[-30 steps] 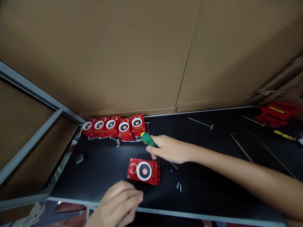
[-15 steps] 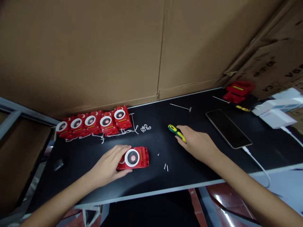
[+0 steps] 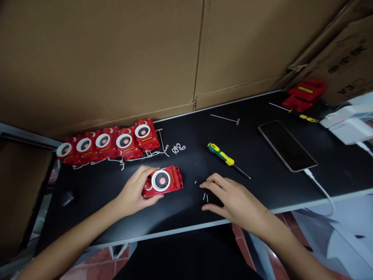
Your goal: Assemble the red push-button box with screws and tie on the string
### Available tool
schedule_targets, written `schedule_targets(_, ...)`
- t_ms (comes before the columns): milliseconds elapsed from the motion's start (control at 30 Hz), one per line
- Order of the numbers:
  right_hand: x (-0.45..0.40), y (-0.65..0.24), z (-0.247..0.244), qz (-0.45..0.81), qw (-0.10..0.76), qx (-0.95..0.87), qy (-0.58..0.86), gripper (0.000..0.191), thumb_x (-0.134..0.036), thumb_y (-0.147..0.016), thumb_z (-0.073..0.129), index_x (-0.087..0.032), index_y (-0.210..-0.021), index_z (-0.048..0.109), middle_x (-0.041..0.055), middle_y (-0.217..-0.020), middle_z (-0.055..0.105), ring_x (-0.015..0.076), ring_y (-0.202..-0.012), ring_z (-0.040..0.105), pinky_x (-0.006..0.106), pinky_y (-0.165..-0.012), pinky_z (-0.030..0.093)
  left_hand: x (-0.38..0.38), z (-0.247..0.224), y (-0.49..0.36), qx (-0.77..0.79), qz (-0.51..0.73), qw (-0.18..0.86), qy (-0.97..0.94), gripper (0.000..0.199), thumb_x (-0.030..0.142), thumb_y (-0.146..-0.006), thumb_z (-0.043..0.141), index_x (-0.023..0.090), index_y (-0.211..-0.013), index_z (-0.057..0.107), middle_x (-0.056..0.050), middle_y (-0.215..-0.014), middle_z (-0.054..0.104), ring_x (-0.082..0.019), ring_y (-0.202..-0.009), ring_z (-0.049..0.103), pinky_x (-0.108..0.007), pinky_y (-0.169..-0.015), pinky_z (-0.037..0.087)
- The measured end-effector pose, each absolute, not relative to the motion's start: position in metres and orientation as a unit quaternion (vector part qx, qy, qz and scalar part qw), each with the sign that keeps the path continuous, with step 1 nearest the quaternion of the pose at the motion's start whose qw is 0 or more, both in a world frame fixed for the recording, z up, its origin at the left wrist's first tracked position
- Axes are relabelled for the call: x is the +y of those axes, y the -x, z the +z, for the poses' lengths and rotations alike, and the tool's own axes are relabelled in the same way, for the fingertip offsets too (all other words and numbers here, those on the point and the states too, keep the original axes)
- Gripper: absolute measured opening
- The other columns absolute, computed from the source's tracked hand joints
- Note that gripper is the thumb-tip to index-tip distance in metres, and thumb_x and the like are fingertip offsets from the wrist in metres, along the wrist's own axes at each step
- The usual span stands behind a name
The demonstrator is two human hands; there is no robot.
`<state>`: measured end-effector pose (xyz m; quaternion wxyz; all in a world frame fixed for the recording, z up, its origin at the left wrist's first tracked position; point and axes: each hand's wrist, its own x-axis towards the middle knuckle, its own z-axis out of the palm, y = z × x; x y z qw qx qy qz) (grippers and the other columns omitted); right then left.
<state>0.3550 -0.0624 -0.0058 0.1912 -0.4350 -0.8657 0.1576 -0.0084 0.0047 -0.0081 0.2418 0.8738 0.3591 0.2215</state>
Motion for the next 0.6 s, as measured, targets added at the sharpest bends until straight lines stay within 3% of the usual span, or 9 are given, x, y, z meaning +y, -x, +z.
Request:
schedule_targets(233, -0.080, -0.344, -0.017, 0.154, 0.231, -0.835, 0.474, 0.040, -0.041, -0.122, 0.046, -0.017, -0.127, 0.077, 0.0108, -0.110, 0.075, 0.0143, -0.078, 0.080, 0.027, -0.073, 0.067, 0.016, 0.032, -0.007, 0.392, 0.099, 0.297, -0.865, 0.071, 0.035, -0.091, 0.091, 0.023, -0.151, 0.057, -0.014, -0.142, 0.071, -0.034, -0.126, 0.075, -0.053, -0.111, 0.066)
schedule_targets(367, -0.085, -0.341, -0.019, 0.144, 0.245, -0.828, 0.483, 0.039, -0.032, -0.122, 0.045, -0.016, -0.119, 0.080, 0.0107, -0.106, 0.077, 0.0149, -0.082, 0.083, 0.025, -0.073, 0.068, 0.017, 0.034, -0.015, 0.386, 0.125, 0.271, -0.873, 0.081, 0.040, -0.093, 0.091, 0.021, -0.160, 0.050, -0.019, -0.152, 0.067, -0.039, -0.141, 0.070, -0.060, -0.120, 0.062)
schedule_targets(600, -0.084, -0.337, -0.022, 0.100, 0.249, -0.843, 0.466, 0.033, -0.020, -0.120, 0.046, -0.015, -0.116, 0.079, 0.0122, -0.108, 0.080, 0.0178, -0.093, 0.085, 0.027, -0.084, 0.073, 0.013, 0.025, -0.032, 0.356, 0.131, 0.218, -0.899, 0.074, 0.042, -0.099, 0.088, 0.019, -0.158, 0.049, -0.018, -0.148, 0.070, -0.037, -0.137, 0.071, -0.058, -0.117, 0.063)
